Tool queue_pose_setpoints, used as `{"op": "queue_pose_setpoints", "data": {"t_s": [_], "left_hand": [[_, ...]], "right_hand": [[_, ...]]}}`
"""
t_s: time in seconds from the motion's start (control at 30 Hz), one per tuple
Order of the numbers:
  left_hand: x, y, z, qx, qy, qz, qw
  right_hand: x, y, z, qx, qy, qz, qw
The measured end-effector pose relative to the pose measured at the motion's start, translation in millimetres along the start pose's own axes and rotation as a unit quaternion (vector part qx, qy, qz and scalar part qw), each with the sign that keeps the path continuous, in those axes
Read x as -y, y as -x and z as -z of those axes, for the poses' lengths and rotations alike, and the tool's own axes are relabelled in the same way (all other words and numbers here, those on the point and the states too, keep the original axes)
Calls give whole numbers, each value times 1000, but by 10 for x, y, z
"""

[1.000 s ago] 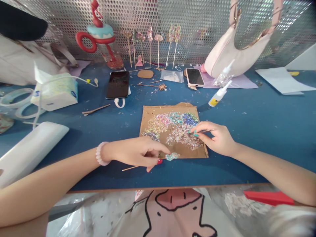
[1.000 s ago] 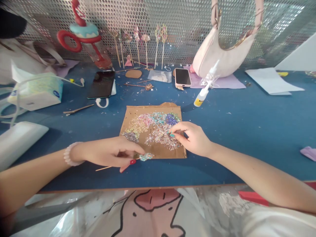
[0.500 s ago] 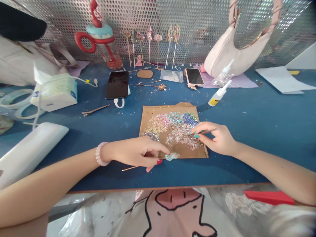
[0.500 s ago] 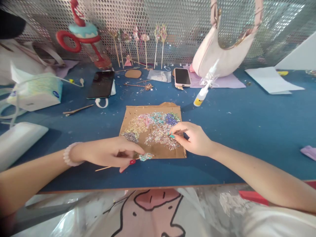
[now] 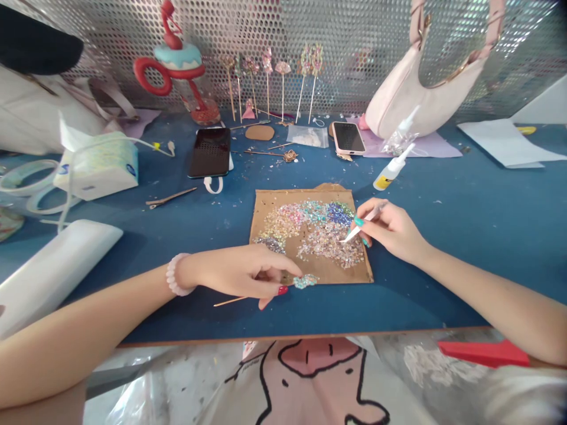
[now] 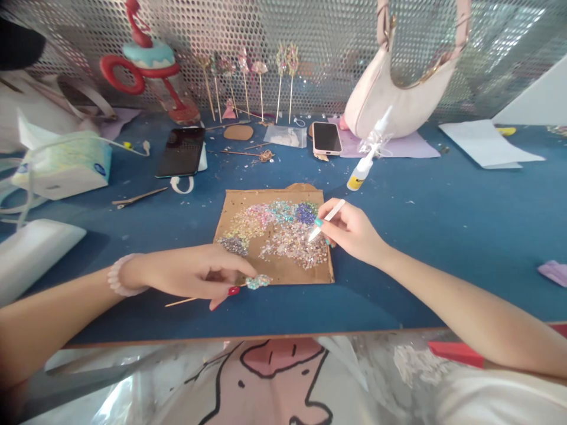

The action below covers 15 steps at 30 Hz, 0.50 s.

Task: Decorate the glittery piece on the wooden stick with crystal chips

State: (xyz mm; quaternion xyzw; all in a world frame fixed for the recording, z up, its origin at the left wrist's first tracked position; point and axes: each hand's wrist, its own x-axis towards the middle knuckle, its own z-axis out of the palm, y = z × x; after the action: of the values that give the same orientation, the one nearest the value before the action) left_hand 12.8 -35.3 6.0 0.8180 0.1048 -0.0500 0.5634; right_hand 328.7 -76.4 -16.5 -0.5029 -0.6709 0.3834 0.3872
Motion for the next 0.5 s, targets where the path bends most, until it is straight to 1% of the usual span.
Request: {"op": "queue_pose_setpoints", "data": {"t_s": [0.07,0.2,0.3,0.4,0.5], "left_hand": [[-1,19,21,7,1,15,1000],[-2,56,35,4,28,21,999],[-26,68,2,19,69,24,997],[-70,59,-56,55,98,22,993],[-105,35,-107,84,109,13,990]], "right_hand": [[-10,-4,6,33,-37,-13,999],[-18,15,-9,59,-75,-23,995],[1,46,-36,81,-87,-17,993],[45,95,-71,119,-76,-8,990],[96,138,-96,148,-20,10,989]]}}
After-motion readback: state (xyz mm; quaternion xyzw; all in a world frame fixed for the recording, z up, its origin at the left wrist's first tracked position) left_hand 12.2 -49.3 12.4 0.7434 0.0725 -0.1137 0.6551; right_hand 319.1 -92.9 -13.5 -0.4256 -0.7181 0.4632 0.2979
